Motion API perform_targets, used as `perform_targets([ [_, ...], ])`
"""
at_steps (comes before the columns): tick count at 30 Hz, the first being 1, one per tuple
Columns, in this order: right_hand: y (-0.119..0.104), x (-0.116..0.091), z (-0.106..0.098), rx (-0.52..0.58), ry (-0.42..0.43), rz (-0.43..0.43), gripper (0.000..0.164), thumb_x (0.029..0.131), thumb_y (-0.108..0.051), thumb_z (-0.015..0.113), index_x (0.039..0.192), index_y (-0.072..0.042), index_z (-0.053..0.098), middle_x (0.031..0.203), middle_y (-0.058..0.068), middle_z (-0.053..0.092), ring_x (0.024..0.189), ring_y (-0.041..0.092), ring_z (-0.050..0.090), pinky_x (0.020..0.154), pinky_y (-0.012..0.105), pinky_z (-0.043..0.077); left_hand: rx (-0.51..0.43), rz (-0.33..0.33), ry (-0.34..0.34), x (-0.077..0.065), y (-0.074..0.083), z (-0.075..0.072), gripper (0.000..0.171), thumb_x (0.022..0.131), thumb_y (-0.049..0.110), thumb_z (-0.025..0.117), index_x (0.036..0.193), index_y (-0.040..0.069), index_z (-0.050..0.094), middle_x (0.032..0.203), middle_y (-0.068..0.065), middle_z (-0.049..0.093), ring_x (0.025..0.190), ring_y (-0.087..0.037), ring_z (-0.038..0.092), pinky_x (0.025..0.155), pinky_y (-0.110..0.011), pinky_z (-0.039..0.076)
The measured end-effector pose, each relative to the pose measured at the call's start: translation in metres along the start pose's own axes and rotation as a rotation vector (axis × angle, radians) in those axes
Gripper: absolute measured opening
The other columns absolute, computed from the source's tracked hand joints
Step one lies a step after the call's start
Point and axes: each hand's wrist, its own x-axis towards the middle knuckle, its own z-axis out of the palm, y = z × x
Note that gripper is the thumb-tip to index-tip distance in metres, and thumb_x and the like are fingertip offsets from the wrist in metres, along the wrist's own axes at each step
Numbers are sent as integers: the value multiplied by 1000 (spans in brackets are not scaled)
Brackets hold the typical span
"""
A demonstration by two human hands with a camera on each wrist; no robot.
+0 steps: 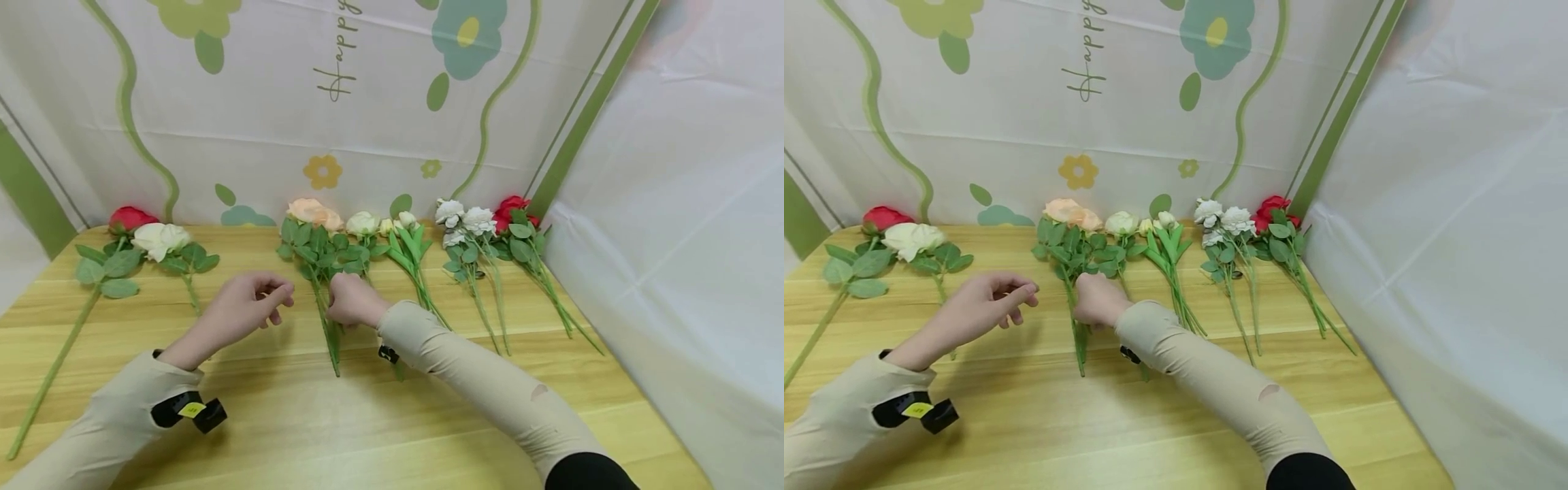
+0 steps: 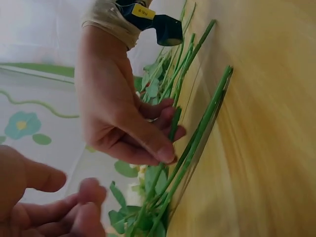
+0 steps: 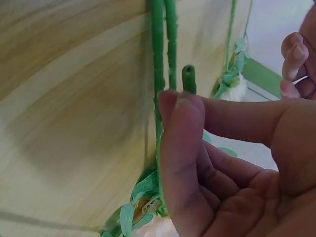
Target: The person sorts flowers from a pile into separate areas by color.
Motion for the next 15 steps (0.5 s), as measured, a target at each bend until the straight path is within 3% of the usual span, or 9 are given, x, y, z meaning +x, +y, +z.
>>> perform_targets([
  [4, -1, 2, 2, -21, -14, 18, 50, 88, -5, 68, 45, -11, 44, 44, 7, 56, 43, 25, 61, 38, 24, 44, 75, 2, -69, 0, 0, -4, 26, 104, 25, 54, 107, 3, 67, 92, -6, 67, 70, -23, 66, 60, -36, 53],
  [8, -1, 0, 2, -54, -17, 36, 51, 90, -13, 69, 46, -14, 43, 40, 0, 48, 34, 14, 49, 35, 22, 36, 139, -19, -120, -1, -1, -13, 32, 104, 29, 52, 108, 0, 65, 93, -8, 66, 72, -20, 66, 63, -35, 51],
  [12, -1, -7, -1, -54, -10, 36, 52, 93, -19, 66, 48, -15, 42, 40, -4, 42, 34, 9, 37, 37, 22, 31, 242, -47, -139, -1, -8, -29, 38, 104, 32, 51, 110, -2, 65, 91, -7, 66, 72, -18, 65, 63, -36, 51],
  [15, 2, -15, -6, 6, 10, 9, 50, 96, -20, 64, 49, -14, 47, 43, 0, 51, 36, 11, 43, 40, 23, 36, 331, -54, -133, 0, -18, -47, 40, 104, 33, 50, 107, -3, 67, 83, -5, 66, 68, -17, 63, 60, -37, 50],
])
